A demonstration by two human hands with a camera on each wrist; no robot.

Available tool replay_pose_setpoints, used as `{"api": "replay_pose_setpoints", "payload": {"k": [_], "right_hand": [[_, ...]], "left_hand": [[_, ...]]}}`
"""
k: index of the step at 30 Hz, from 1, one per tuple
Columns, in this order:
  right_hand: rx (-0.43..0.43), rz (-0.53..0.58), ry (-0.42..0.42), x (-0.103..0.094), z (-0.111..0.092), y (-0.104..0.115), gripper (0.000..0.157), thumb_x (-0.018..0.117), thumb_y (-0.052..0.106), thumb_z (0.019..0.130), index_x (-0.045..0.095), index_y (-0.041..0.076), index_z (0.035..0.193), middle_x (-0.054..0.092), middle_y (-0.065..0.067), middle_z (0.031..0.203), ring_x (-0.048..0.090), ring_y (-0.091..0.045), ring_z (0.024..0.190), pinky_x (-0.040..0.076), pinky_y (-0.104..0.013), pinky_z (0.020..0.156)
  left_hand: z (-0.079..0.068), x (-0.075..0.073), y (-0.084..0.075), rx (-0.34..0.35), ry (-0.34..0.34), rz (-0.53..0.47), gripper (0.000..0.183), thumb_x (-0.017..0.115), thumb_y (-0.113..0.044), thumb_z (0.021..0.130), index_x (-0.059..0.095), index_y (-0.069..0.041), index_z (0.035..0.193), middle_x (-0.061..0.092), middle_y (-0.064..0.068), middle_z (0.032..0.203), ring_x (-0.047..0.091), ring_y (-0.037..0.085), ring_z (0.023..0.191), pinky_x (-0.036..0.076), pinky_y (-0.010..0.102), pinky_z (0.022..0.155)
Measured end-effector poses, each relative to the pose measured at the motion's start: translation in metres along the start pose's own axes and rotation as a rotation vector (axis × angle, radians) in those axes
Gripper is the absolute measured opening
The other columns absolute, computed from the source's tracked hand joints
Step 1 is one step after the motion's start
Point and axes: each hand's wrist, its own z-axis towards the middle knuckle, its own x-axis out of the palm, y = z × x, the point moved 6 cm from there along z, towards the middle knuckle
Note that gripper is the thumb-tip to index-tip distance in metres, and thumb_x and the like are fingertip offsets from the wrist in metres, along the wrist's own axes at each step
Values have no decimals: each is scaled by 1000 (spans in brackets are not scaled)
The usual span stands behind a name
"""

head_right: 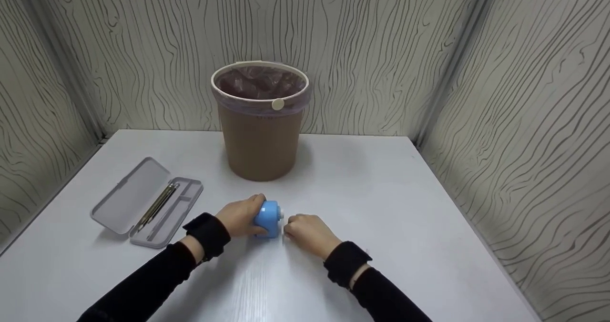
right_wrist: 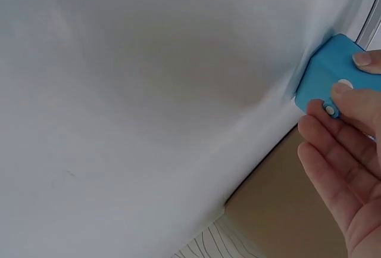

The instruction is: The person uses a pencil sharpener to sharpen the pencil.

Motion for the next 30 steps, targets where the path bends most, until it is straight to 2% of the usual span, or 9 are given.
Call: {"api": "replay_pose_setpoints", "payload": {"k": [8, 13, 21, 30], "right_hand": [[-4, 19, -5, -14, -3, 0, 4, 75, 7, 91, 77, 8, 94, 75, -4, 88, 72, -16, 81, 60, -26, 71], [-7, 24, -38, -25, -3, -2, 5, 74, 8, 92, 76, 9, 96, 74, -3, 89, 71, -15, 81, 59, -25, 70], [8, 17, -99, -43, 8, -11, 5, 75, 8, 91, 76, 8, 96, 74, -3, 88, 71, -16, 80, 60, -27, 70], [53, 22, -117, -47, 23, -24, 7, 73, 6, 92, 78, 5, 97, 75, -5, 88, 72, -19, 81, 61, -31, 72]], "left_hand": [[2, 1, -1, -1, -11, 12, 71, 88, -40, 80, 51, -4, 129, 69, 13, 118, 74, 28, 102, 62, 39, 88], [3, 1, -2, 10, -7, 30, 72, 88, -41, 80, 51, -4, 130, 69, 13, 119, 74, 27, 103, 62, 38, 89], [3, 1, -1, 37, -5, 50, 73, 87, -41, 80, 50, -4, 131, 69, 14, 122, 74, 27, 104, 62, 37, 90], [4, 3, 0, 78, -31, 78, 66, 87, -41, 81, 50, -6, 123, 69, 11, 115, 75, 25, 96, 63, 35, 84]]}}
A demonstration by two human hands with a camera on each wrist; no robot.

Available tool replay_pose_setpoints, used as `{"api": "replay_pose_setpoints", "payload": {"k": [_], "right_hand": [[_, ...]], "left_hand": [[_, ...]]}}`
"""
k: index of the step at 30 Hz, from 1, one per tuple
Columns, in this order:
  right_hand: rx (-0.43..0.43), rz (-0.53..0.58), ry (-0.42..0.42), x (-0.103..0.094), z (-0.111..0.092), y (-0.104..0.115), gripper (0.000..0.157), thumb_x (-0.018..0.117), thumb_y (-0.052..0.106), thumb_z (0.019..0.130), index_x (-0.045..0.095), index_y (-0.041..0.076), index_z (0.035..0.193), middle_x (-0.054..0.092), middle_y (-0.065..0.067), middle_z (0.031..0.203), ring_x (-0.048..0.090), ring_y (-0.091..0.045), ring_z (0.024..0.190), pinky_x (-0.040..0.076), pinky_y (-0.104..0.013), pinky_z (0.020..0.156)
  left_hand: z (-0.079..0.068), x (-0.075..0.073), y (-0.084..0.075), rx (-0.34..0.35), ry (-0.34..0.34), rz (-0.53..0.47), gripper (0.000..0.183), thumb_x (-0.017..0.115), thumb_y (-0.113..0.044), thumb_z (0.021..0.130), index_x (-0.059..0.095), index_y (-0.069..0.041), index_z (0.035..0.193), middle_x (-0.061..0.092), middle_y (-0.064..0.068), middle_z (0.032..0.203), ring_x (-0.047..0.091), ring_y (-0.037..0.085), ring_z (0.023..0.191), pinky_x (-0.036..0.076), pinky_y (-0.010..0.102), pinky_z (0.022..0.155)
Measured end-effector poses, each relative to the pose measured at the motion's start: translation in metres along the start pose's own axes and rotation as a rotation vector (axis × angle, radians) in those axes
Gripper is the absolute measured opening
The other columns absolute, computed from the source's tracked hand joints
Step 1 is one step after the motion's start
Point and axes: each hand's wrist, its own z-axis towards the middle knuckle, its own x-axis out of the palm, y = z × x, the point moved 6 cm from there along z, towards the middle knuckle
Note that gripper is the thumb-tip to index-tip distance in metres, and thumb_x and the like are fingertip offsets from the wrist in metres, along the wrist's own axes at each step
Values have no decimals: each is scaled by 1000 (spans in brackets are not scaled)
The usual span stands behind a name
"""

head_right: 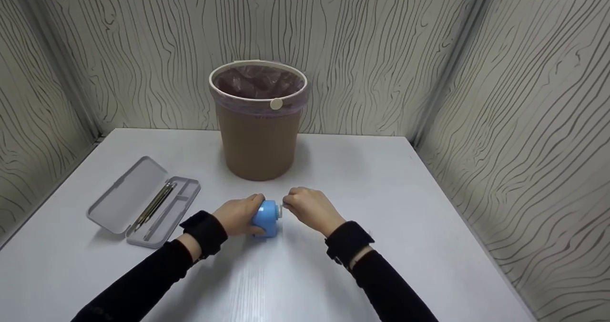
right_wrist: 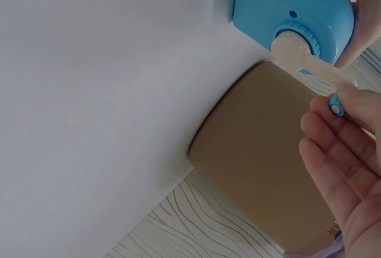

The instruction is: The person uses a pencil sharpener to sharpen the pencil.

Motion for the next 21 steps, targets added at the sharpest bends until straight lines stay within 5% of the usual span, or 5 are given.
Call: {"api": "replay_pose_setpoints", "payload": {"k": [21], "right_hand": [[112, -27, 1, 24, 25, -23, 8, 74, 5, 91, 80, 6, 96, 75, -8, 87, 74, -23, 82, 62, -35, 74]], "left_hand": [[-1, -1, -1, -9, 3, -32, 72, 87, -43, 81, 50, -4, 130, 69, 12, 119, 75, 26, 99, 62, 37, 88]]}}
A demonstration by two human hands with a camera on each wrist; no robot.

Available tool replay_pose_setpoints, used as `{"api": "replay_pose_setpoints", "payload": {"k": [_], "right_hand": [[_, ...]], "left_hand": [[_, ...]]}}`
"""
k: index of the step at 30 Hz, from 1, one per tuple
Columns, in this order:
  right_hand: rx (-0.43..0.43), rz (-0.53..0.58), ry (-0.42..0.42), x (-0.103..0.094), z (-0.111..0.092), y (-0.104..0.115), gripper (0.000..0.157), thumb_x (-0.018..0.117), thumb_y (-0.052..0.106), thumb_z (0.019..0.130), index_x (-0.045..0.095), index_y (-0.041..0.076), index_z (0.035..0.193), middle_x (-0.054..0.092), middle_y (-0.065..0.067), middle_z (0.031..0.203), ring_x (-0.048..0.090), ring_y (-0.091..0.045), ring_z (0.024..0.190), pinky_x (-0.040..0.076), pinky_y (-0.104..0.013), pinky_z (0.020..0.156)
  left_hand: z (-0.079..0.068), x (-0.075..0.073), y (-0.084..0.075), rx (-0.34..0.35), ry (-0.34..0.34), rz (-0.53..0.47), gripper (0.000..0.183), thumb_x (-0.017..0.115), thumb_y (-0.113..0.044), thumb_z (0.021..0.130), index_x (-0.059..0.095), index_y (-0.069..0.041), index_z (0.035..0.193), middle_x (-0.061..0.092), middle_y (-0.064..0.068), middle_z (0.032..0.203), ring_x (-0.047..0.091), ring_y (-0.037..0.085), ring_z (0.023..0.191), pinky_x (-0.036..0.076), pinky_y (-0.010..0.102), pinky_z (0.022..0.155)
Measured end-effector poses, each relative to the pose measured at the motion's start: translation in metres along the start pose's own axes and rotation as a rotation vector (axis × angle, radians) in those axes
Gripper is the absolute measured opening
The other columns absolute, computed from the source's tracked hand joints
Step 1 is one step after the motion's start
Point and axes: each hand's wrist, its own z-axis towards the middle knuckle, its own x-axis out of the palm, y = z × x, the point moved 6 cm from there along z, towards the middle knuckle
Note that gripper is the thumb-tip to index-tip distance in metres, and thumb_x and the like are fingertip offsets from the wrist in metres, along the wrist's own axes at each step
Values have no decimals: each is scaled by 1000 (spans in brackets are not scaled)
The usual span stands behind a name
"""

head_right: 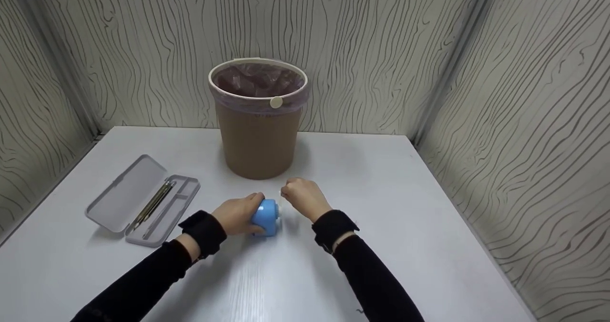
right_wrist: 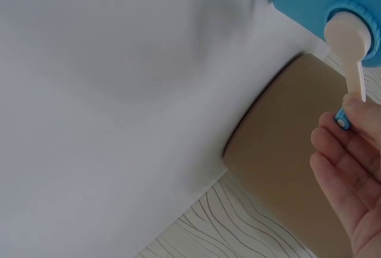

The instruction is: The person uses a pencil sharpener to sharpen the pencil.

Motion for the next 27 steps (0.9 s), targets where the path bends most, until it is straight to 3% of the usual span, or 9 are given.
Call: {"api": "replay_pose_setpoints", "payload": {"k": [19, 27], "right_hand": [[31, -1, -14, 18, 1, -3, 6, 73, 6, 91, 79, 7, 91, 73, -8, 84, 73, -25, 78, 60, -37, 71], [76, 22, 19, 26, -1, -6, 7, 73, 5, 91, 79, 8, 91, 74, -8, 85, 73, -24, 79, 60, -37, 72]], "left_hand": [[-1, -1, 1, 5, -3, -14, 71, 86, -43, 81, 50, -4, 128, 68, 12, 117, 74, 25, 98, 63, 38, 87], [-1, -1, 0, -8, 22, -35, 71, 86, -43, 82, 49, -4, 128, 68, 13, 117, 74, 26, 100, 62, 38, 88]]}}
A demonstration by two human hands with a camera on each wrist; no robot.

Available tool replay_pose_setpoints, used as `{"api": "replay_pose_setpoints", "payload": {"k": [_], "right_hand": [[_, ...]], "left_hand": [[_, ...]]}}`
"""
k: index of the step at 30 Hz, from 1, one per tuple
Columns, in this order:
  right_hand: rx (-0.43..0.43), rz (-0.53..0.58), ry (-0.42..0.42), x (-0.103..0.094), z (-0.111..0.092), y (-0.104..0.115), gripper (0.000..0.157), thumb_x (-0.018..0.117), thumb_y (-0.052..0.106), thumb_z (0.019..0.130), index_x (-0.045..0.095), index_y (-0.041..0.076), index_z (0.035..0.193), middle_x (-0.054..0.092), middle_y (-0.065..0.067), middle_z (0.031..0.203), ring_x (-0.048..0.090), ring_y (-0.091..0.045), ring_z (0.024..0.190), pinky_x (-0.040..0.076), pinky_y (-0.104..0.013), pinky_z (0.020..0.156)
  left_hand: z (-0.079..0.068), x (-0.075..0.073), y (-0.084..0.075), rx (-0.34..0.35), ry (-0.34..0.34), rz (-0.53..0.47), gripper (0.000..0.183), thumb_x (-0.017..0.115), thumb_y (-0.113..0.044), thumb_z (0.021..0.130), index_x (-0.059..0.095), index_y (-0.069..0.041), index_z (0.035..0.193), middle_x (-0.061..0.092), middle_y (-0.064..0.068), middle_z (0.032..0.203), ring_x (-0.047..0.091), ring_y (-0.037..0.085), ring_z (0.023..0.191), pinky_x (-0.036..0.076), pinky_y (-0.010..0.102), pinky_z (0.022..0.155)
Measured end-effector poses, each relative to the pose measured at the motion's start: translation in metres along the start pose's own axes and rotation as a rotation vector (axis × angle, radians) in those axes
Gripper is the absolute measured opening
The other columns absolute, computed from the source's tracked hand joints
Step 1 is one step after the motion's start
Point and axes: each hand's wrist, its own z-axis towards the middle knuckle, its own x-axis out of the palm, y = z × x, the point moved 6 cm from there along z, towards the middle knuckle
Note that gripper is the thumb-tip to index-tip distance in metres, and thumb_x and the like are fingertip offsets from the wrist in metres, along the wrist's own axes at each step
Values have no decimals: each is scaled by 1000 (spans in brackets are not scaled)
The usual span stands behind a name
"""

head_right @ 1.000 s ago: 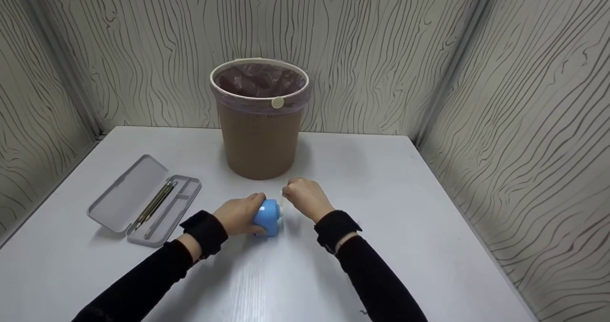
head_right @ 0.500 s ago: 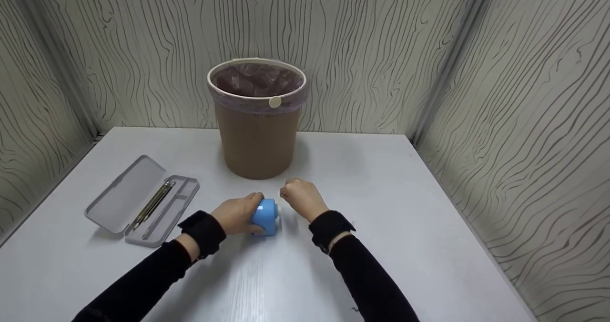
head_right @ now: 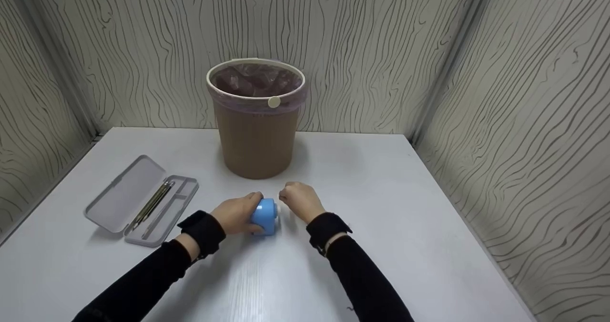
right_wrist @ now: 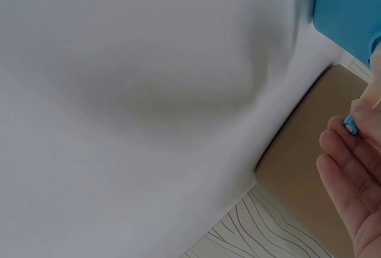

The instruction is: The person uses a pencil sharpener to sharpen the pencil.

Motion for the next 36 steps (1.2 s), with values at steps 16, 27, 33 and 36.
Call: {"api": "replay_pose_setpoints", "payload": {"k": [16, 27, 33, 36], "right_hand": [[-7, -9, 105, 26, -31, 12, 4, 76, 0, 86, 79, 2, 86, 76, -9, 84, 74, -24, 79, 61, -33, 71], [-145, -33, 91, 13, -57, 34, 9, 77, 3, 86, 81, 6, 94, 77, -5, 87, 74, -19, 81, 61, -27, 73], [-191, -44, 57, 2, -65, 38, 10, 76, 4, 88, 80, 6, 97, 77, -5, 90, 74, -19, 84, 61, -28, 74], [-195, -28, 52, -1, -68, 39, 8, 76, 6, 89, 78, 7, 97, 76, -5, 90, 73, -19, 84, 61, -28, 73]], "left_hand": [[0, 1, 0, 33, -56, -11, 68, 87, -41, 80, 50, -4, 123, 69, 13, 112, 75, 27, 95, 63, 38, 83], [-1, 0, 2, 17, -46, -47, 69, 88, -37, 80, 50, -2, 125, 70, 14, 114, 74, 29, 100, 62, 39, 89], [0, 0, 1, 2, -29, -28, 70, 88, -38, 80, 50, -2, 127, 69, 15, 116, 74, 29, 100, 62, 40, 88], [1, -1, -1, -8, -15, -14, 68, 88, -39, 80, 51, -3, 125, 69, 14, 116, 75, 28, 100, 62, 39, 87]]}}
